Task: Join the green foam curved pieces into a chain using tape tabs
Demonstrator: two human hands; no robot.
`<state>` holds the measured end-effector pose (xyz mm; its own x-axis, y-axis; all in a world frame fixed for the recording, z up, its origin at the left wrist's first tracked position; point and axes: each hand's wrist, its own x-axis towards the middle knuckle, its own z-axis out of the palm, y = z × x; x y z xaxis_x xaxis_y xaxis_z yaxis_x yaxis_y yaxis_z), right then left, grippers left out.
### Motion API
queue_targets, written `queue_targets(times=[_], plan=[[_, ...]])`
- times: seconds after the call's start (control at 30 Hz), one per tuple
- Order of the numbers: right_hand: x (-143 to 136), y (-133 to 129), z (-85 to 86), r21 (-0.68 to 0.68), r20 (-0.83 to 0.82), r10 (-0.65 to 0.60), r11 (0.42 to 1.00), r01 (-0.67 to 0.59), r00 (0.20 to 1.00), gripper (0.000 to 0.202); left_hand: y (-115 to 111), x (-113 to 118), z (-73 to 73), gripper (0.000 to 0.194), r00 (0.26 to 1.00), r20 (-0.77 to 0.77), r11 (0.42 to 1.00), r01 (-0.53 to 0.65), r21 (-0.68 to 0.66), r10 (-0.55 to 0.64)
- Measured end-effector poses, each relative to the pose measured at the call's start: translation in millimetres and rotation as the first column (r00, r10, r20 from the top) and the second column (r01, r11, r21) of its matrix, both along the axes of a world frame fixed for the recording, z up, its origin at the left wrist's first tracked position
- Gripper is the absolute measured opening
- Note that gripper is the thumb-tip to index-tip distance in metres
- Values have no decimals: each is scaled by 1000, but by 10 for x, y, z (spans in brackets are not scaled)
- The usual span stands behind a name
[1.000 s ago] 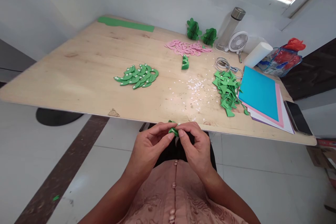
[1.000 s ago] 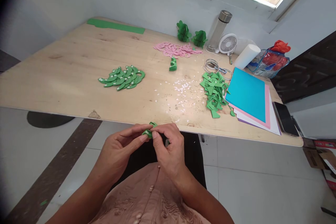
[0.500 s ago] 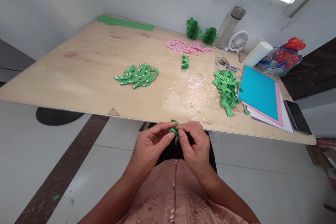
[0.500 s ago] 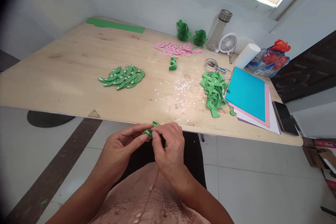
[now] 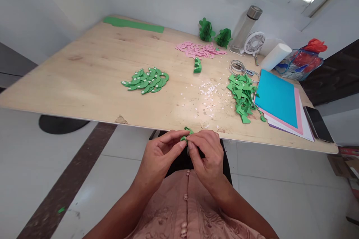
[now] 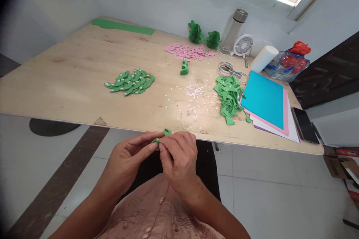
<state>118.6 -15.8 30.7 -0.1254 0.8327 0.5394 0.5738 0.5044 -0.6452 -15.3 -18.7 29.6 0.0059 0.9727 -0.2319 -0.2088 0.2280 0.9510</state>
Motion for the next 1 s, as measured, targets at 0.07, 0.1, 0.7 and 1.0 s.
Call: queue_targets(times=[0.07, 0.1, 0.7, 1.0], plan=[[6, -1, -1, 26, 20, 3, 1000, -4, 1000, 14, 1, -1, 7, 19, 1000, 4, 1000, 6, -3, -6], [10, -2, 0, 34, 29, 6, 999, -7, 1000, 14, 1, -1, 12, 20, 1000, 4, 1000, 9, -5, -9], [17, -22, 46, -154, -131, 26, 987, -46, 991, 14, -6, -11, 4, 22, 1000, -25, 1000, 5, -25, -6], [15, -23, 10, -119, -101, 16, 992, -28, 995, 15, -9, -9, -24, 25, 1000, -13, 1000, -5, -26, 5]])
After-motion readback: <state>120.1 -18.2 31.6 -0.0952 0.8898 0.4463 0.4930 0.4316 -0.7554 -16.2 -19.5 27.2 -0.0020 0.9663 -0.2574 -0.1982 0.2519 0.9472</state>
